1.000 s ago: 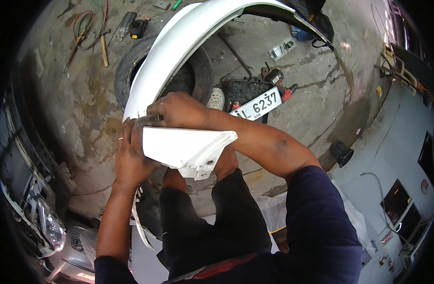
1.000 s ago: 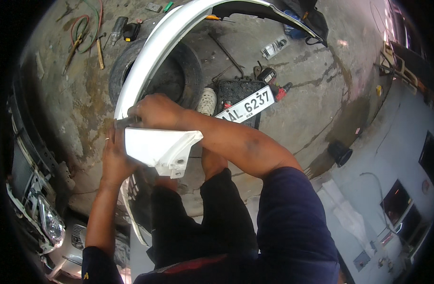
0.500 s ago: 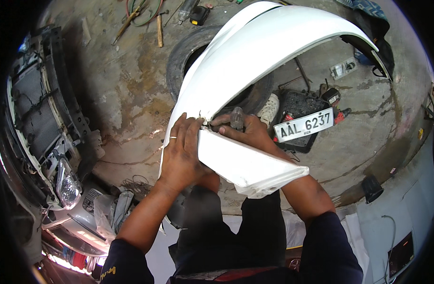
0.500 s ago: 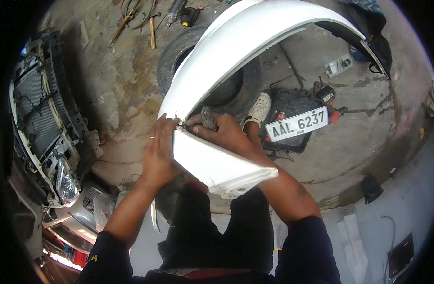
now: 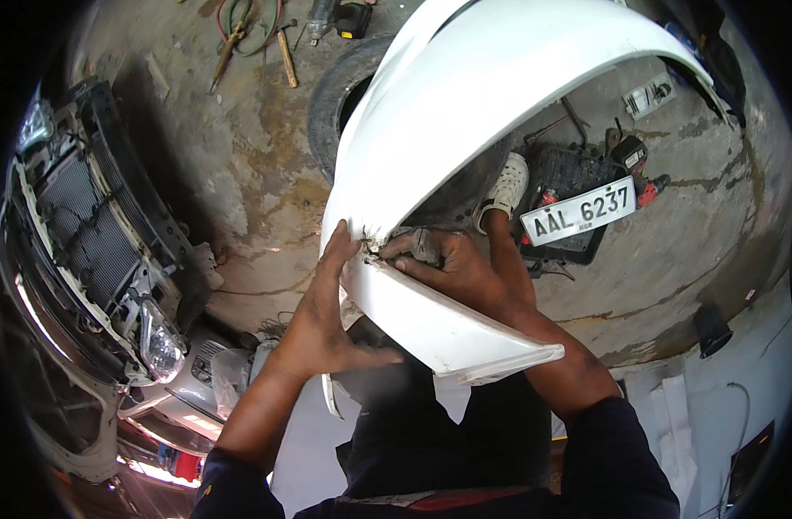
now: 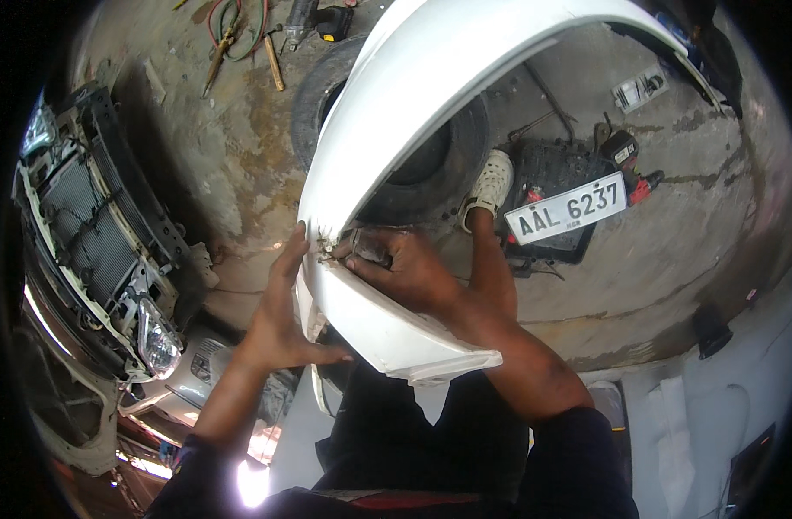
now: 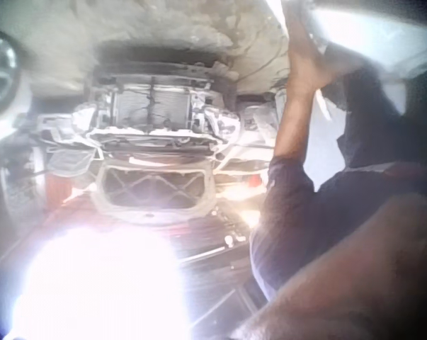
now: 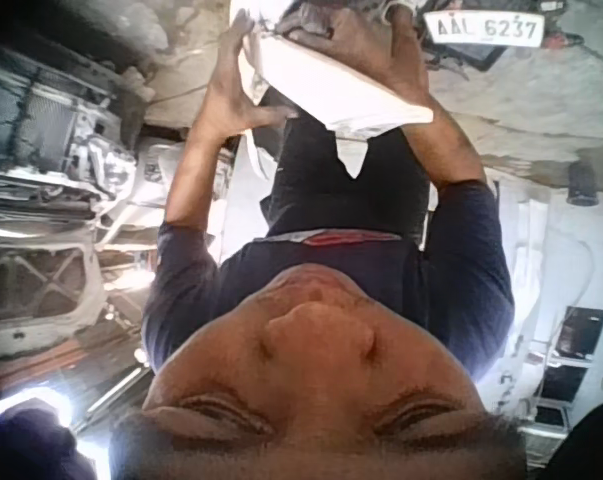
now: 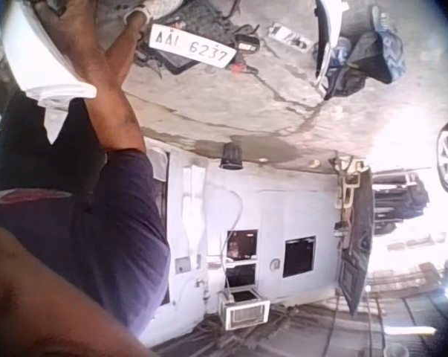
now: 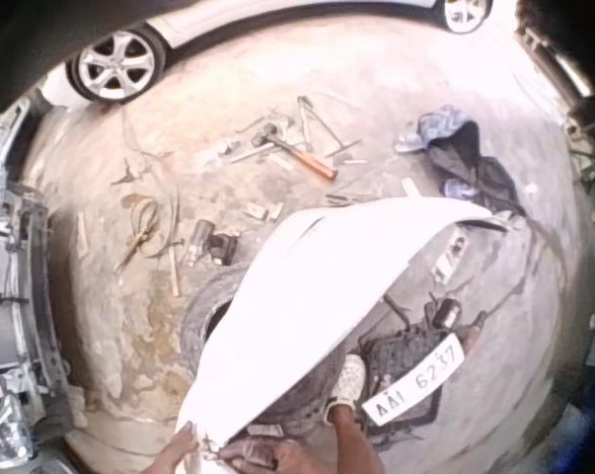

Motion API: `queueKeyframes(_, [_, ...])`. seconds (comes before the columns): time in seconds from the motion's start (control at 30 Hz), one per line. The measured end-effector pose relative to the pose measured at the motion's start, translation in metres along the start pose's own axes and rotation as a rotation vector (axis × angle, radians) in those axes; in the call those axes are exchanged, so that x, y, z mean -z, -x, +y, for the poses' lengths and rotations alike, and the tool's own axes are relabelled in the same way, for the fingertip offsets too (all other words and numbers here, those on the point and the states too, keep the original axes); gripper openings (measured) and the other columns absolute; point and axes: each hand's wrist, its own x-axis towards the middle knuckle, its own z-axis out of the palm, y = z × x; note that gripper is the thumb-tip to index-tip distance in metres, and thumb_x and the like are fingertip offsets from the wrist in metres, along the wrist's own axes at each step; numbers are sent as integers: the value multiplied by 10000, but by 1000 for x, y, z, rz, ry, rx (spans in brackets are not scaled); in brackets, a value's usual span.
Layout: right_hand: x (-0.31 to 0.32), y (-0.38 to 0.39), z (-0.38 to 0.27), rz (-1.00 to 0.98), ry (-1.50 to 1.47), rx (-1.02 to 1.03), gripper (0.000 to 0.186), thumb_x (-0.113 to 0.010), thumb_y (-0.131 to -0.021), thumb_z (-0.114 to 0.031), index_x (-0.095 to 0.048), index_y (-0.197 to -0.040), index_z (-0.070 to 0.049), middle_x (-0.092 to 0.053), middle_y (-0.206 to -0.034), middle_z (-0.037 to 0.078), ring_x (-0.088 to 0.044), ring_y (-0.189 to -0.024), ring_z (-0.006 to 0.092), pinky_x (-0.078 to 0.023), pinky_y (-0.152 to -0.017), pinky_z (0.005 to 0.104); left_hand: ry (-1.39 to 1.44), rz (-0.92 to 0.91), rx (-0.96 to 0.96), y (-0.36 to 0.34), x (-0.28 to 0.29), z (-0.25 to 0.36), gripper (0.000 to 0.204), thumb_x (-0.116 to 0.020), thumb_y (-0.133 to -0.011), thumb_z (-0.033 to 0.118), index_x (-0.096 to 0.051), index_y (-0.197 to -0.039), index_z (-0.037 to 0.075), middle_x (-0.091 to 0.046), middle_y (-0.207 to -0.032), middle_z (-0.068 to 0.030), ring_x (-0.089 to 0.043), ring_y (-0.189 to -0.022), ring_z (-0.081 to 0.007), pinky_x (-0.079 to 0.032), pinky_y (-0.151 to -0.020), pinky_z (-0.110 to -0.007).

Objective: The person heats a white car bumper with a blowtorch and uses pliers to fuse plastic material and wire into damaged sections.

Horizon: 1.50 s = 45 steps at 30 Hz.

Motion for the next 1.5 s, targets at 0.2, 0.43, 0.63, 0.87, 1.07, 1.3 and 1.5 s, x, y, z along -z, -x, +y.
queueKeyframes(0.2, [-21,15,3,92,-429,-143,319,-735,-974,-153,-727,-1248,9,-766,-1125,108,-715,-1046,154,-560,-950,324,-30,100,1,1,-22,-8,1363,-1086,-480,313,-334,-1580,28,-332,-1638,-353,-335,-1551,-506,-337,-1257,-560])
queueKeyframes(0.43, [-33,15,13,144,-582,-202,386,-748,-977,-178,-688,-1302,22,-761,-1151,126,-721,-1025,167,-578,-916,311,-66,-15,70,-11,-5,-1,1349,-1085,-483,338,-352,-1570,23,-392,-1608,-309,-379,-1535,-464,-323,-1257,-556])
queueKeyframes(0.63, [-36,18,16,171,-577,-206,413,-746,-988,-226,-693,-1326,3,-781,-1067,128,-733,-825,146,-589,-755,289,370,23,188,-18,7,-5,820,-946,-776,231,-535,-1446,-6,-431,-1582,-256,-395,-1535,-378,-343,-1246,-524])
queueKeyframes(0.87, [-49,34,24,179,-349,-259,440,-722,-1002,-384,-735,-1351,-116,-811,-936,82,-742,-755,123,-542,-825,248,28,192,235,-39,-7,20,222,-775,-933,45,-736,-1145,-13,-736,-1135,-143,-631,-1245,-307,-480,-1069,-412])
queueKeyframes(1.07, [-37,30,-1,242,319,-38,516,-714,-997,-462,-721,-1357,-92,-815,-1063,122,-771,-998,222,-467,-1067,336,-105,152,200,-50,4,23,137,-761,-931,24,-756,-1066,5,-748,-999,-133,-679,-1011,-279,-505,-955,-402])
queueKeyframes(1.3, [-37,23,-1,258,-13,55,486,-773,-980,-242,-646,-1387,-8,-750,-1226,235,-760,-1082,324,-581,-970,416,-304,-3,-14,-60,17,16,80,-693,-952,-7,-702,-1031,-3,-718,-1004,-144,-680,-979,-335,-509,-926,-422])
queueKeyframes(1.5, [-52,17,13,363,85,181,512,-788,-948,-169,-630,-1419,-47,-724,-1274,239,-735,-1142,366,-573,-1007,433,-351,-39,-87,-63,21,11,74,-671,-961,-4,-687,-1033,0,-711,-995,-150,-675,-989,-373,-512,-921,-449])
